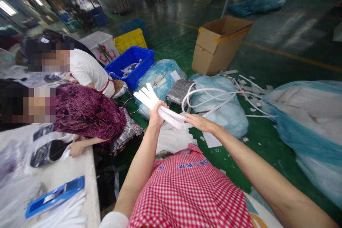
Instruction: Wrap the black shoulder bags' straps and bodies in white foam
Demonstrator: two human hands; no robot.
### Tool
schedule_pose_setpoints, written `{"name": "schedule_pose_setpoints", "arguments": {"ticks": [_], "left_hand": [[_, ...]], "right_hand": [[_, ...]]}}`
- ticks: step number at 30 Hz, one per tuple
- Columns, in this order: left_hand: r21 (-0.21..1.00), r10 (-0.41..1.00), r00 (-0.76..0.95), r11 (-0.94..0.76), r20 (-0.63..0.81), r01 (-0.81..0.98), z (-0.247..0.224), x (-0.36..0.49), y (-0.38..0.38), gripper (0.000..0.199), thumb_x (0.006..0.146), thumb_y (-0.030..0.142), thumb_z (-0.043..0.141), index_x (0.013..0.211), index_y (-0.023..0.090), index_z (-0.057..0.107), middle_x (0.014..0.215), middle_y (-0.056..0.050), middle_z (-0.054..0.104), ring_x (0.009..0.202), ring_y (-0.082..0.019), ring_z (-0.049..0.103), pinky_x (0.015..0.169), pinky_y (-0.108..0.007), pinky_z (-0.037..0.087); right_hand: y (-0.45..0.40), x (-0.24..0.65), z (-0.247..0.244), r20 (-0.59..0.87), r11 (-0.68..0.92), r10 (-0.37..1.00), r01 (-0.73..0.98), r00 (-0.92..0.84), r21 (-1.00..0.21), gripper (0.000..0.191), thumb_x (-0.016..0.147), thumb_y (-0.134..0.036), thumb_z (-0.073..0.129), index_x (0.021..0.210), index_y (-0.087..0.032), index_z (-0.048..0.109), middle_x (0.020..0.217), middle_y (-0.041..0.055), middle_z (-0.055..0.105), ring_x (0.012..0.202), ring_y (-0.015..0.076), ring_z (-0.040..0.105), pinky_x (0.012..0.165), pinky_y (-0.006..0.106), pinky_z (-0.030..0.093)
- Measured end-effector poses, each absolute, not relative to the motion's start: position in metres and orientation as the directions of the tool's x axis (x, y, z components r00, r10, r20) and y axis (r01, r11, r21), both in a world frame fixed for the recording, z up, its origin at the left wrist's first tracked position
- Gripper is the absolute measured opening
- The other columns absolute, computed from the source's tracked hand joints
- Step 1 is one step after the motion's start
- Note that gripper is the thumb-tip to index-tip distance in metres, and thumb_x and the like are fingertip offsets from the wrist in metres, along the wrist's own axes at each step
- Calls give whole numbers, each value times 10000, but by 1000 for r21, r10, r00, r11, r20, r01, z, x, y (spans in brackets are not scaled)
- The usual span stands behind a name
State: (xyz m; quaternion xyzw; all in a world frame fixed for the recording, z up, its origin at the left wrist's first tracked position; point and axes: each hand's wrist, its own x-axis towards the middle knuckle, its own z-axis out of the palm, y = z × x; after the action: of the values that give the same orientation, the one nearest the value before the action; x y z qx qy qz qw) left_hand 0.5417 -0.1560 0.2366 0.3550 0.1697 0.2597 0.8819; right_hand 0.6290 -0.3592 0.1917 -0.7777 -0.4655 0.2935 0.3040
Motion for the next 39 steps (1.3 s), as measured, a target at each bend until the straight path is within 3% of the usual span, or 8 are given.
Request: {"name": "schedule_pose_setpoints", "arguments": {"ticks": [3,7,17,21,24,29,34,39], "left_hand": [[694,595,796,620,-112,-366,238,544,-154,348,590,241,800,844,197,566,581,63,506,528,-99,507,593,-257,448],[682,593,799,625,-99,-380,239,545,-159,344,602,227,804,837,196,555,568,64,497,520,-97,497,581,-249,429],[751,538,838,589,-89,-298,246,526,-147,339,584,282,814,804,197,571,504,93,449,438,-66,424,511,-229,388],[890,321,926,455,-198,33,237,540,-165,410,550,291,847,881,115,680,871,-109,730,680,-199,663,579,-295,478],[905,262,953,425,-151,26,225,559,-197,563,522,256,864,1046,128,705,1113,-138,717,899,-272,685,646,-314,505],[926,307,947,376,-95,-29,214,576,-220,473,517,286,879,925,109,716,880,-73,733,853,-238,673,818,-365,521],[874,334,942,468,-40,-129,216,578,-224,658,501,266,880,1111,160,659,1054,-67,722,1060,-253,646,976,-380,477],[838,273,962,524,5,-153,236,569,-211,382,554,291,810,877,146,667,820,-39,688,840,-223,679,898,-383,513]], "right_hand": [[-354,619,187,-125,-405,884,603,450,-687,295,976,-351,320,1036,-200,566,1007,90,643,896,219,589,839,339,427],[-346,610,180,-26,-408,744,424,667,-809,130,862,-317,476,781,-220,507,789,43,586,766,195,531,815,326,401],[-360,648,180,-78,-239,386,18,919,-971,276,872,-456,277,686,-263,342,532,-27,434,460,156,433,503,306,419],[-354,664,229,-19,-3,503,-20,864,-1000,320,848,-557,477,832,-237,481,798,40,660,680,184,632,724,369,532],[-335,663,267,55,66,568,20,821,-998,359,849,-583,530,908,-230,531,877,32,665,803,194,634,806,366,510],[-317,653,296,163,-105,494,245,854,-964,361,887,-546,434,906,-209,562,874,30,618,820,193,567,775,336,461],[-312,646,301,234,-104,514,330,825,-938,361,901,-549,453,932,-207,564,888,27,624,830,192,564,783,328,446],[-325,666,286,180,-35,712,290,679,-956,482,908,-668,418,987,-241,628,869,26,656,835,215,603,791,354,481]]}}
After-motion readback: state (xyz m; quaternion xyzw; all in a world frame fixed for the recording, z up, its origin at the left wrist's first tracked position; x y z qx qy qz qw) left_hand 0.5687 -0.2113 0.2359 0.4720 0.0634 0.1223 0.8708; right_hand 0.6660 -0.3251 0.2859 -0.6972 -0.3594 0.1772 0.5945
